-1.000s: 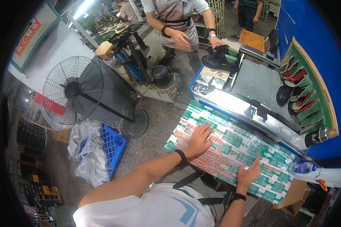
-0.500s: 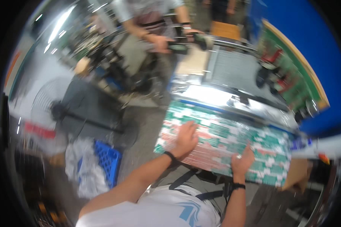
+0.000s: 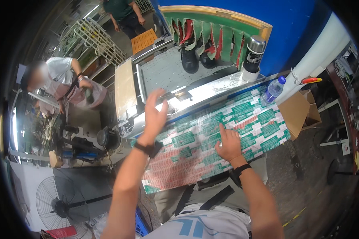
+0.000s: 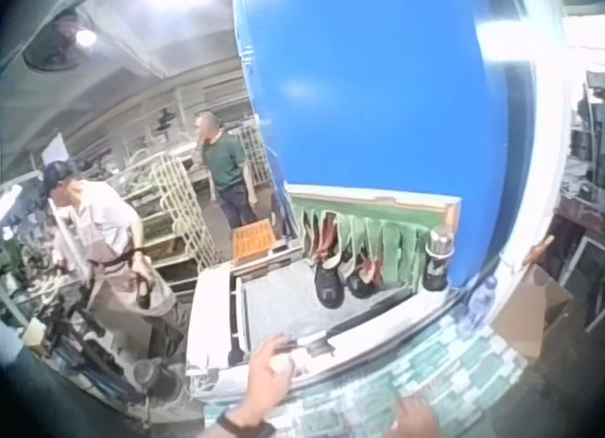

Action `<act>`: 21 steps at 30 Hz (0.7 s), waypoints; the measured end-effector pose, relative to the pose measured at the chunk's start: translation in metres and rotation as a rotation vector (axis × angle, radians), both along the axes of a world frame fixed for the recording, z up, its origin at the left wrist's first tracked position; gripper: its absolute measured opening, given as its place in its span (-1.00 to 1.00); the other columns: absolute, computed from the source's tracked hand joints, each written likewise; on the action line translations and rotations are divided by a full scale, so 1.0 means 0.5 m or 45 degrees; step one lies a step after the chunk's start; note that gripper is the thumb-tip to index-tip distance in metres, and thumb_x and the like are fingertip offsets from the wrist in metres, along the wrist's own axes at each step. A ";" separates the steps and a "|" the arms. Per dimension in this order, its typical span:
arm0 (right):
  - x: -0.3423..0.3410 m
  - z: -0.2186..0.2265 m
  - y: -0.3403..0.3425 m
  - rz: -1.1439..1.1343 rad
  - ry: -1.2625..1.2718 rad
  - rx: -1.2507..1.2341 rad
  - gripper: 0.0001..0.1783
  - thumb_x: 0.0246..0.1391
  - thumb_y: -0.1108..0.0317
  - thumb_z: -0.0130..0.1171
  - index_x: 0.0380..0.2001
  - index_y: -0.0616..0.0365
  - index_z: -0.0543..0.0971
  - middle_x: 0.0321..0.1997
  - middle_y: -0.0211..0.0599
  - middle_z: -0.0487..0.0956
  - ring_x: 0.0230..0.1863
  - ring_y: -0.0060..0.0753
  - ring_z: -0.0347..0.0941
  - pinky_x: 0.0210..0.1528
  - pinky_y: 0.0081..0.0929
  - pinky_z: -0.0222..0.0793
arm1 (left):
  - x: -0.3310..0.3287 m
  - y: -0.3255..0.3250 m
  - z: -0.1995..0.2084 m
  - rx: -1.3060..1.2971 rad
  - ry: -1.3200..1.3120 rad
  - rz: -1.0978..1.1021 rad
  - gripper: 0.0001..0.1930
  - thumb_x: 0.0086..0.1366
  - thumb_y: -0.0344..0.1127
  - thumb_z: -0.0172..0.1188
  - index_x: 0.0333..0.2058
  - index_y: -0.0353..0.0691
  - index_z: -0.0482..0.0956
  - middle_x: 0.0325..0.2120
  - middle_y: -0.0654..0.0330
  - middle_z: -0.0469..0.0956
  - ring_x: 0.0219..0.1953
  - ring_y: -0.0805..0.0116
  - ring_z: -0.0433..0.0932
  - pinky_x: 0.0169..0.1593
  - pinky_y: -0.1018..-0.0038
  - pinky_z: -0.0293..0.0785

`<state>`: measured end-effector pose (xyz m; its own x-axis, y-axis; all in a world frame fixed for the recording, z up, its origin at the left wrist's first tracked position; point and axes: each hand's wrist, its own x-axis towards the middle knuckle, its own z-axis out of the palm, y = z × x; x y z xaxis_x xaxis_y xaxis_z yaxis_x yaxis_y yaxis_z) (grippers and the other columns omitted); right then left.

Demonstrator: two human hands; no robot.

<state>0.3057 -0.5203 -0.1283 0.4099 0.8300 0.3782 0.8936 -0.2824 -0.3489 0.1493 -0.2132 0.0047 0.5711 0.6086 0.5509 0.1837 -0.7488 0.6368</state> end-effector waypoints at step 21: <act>0.021 0.005 0.015 0.005 0.017 0.083 -0.12 0.01 0.26 0.26 0.45 0.36 0.51 -0.12 -0.18 0.60 -0.10 -0.09 0.54 0.07 -0.13 0.48 | 0.521 0.475 -0.131 -0.946 0.347 0.168 -0.33 0.12 -0.02 0.70 -0.05 -0.55 0.72 -0.22 -0.04 0.83 -0.22 0.03 0.84 -0.06 0.20 0.75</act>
